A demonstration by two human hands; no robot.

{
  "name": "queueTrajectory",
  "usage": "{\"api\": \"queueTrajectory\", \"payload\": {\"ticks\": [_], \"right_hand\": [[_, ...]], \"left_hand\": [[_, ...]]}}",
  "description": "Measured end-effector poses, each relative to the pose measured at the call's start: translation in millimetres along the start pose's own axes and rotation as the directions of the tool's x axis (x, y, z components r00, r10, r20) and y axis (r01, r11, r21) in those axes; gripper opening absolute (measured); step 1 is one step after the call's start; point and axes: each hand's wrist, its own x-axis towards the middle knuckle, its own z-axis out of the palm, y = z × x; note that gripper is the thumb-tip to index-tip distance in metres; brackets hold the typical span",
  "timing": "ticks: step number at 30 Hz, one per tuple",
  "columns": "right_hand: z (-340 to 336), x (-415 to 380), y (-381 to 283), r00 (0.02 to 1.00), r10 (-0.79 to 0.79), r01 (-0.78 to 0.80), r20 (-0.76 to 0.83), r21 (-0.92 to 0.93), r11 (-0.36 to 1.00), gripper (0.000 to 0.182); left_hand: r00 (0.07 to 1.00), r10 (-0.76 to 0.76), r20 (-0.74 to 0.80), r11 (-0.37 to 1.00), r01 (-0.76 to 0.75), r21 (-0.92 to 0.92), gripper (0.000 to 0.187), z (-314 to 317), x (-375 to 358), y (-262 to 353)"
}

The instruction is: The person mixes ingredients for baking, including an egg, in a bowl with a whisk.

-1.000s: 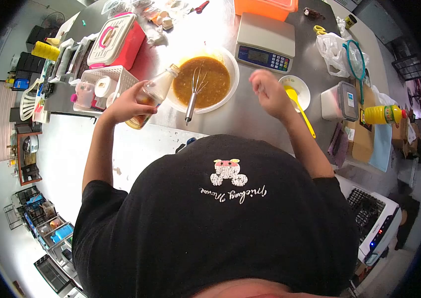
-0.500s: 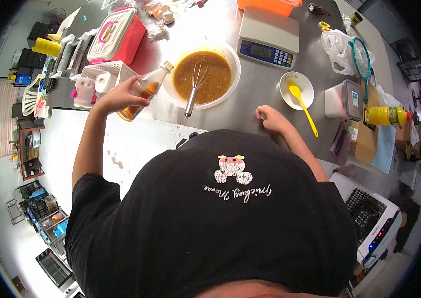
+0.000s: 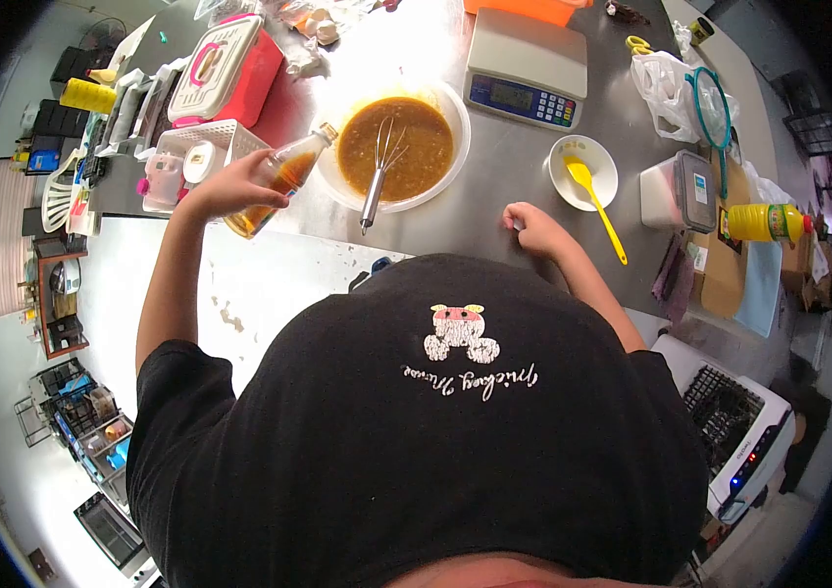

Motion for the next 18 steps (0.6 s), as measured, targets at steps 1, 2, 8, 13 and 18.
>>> {"api": "queueTrajectory", "payload": {"ticks": [1, 2, 8, 13, 18], "right_hand": [[1.7, 1.7, 4.2, 0.999, -0.047, 0.047, -0.019, 0.018, 0.999, 0.024], [3.2, 2.4, 7.5, 0.995, -0.093, 0.094, -0.038, 0.035, 0.995, 0.024], [3.5, 2.1, 6.8, 0.998, -0.054, 0.056, -0.043, 0.035, 0.998, 0.024], [-0.6, -1.7, -6.6, 0.999, -0.017, 0.019, -0.046, 0.035, 0.999, 0.023], [-0.8, 0.5, -8.6, 0.999, 0.023, -0.020, -0.034, 0.068, 0.997, 0.027]], "left_hand": [[1.000, -0.012, 0.012, 1.000, 0.012, -0.010, 0.097, -0.4, -0.6, 2.5], [1.000, -0.011, 0.013, 1.000, 0.011, -0.009, 0.097, -0.3, -0.1, 2.4], [0.999, -0.012, 0.030, 1.000, 0.012, 0.006, 0.098, -3.0, 3.2, 1.4], [0.999, -0.011, 0.048, 1.000, 0.012, -0.003, 0.098, -5.6, 7.7, -3.2], [0.999, -0.023, 0.030, 1.000, 0.023, 0.011, 0.098, -7.2, 7.2, -1.8]]}}
